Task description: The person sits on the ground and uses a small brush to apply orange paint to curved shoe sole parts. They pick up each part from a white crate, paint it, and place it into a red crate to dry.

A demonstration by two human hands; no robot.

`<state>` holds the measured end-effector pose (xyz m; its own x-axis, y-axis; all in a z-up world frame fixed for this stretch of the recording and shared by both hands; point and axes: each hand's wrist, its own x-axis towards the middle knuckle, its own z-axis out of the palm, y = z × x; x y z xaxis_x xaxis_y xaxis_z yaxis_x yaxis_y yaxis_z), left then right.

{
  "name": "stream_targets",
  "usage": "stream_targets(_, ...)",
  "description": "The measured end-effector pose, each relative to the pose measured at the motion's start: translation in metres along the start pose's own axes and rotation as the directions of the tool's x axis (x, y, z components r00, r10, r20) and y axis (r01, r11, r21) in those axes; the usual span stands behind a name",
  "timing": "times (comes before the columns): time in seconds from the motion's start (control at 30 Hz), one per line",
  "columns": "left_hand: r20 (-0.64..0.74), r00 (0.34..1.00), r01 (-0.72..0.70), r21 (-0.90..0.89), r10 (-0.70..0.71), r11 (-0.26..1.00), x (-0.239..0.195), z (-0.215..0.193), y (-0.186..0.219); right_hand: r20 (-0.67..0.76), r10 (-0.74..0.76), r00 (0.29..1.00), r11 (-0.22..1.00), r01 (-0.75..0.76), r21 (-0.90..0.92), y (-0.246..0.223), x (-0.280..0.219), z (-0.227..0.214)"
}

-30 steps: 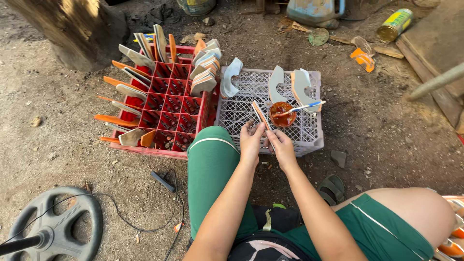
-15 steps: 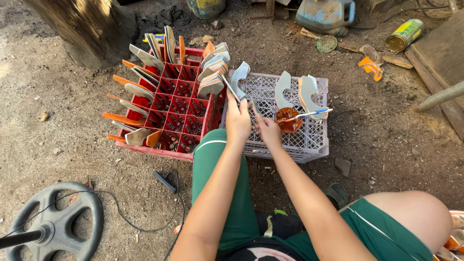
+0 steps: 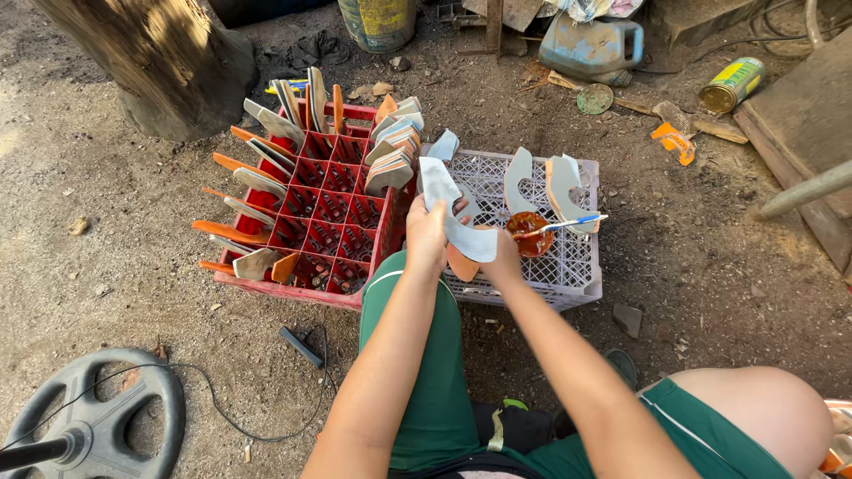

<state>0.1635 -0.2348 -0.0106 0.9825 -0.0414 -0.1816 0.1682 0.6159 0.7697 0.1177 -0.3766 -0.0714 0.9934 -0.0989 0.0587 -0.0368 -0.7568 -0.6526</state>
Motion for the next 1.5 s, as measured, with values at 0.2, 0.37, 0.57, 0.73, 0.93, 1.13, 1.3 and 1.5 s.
stream_targets(0.2,0.022,0.999,0.041,0.028,-0.042,0.999,-0.006,0.019,-0.032,0.002,-0.391,0.920,0.920,0.391,-0.033,0.021,-0.007,-0.093)
stream_targets(0.37,0.048,0.994,0.093,0.061,-0.096,0.994,-0.024,0.045,-0.044,0.226,-0.357,0.906,0.878,0.408,-0.250,-0.004,-0.043,-0.153)
stream_targets(0.57,0.049,0.999,-0.017,0.330,0.001,0.944,-0.043,0.071,-0.046,0.386,-0.383,0.839,0.872,0.191,0.451,-0.019,-0.073,-0.197)
stream_targets(0.73,0.315,0.885,-0.464,0.567,0.341,0.680,-0.046,0.094,-0.041,0.237,0.039,0.971,0.668,-0.202,0.716,-0.002,-0.048,-0.190)
stream_targets(0.93,0.645,0.743,-0.650,0.759,0.180,-0.037,-0.073,0.114,-0.044,0.282,0.184,0.942,0.204,-0.317,0.926,0.028,-0.010,-0.158)
stream_targets(1.13,0.717,0.557,-0.822,0.546,0.419,0.158,-0.083,0.116,-0.034,0.194,0.146,0.970,-0.021,-0.193,0.981,0.038,0.006,-0.157)
stream_targets(1.3,0.734,0.657,-0.753,0.631,0.170,0.187,-0.090,0.104,-0.017,0.200,0.177,0.964,-0.091,-0.186,0.978,0.037,0.010,-0.194)
stream_targets(1.5,0.824,0.552,-0.833,0.550,0.125,0.050,-0.096,0.101,-0.021,0.255,0.111,0.960,-0.158,-0.237,0.959,0.052,0.007,-0.203)
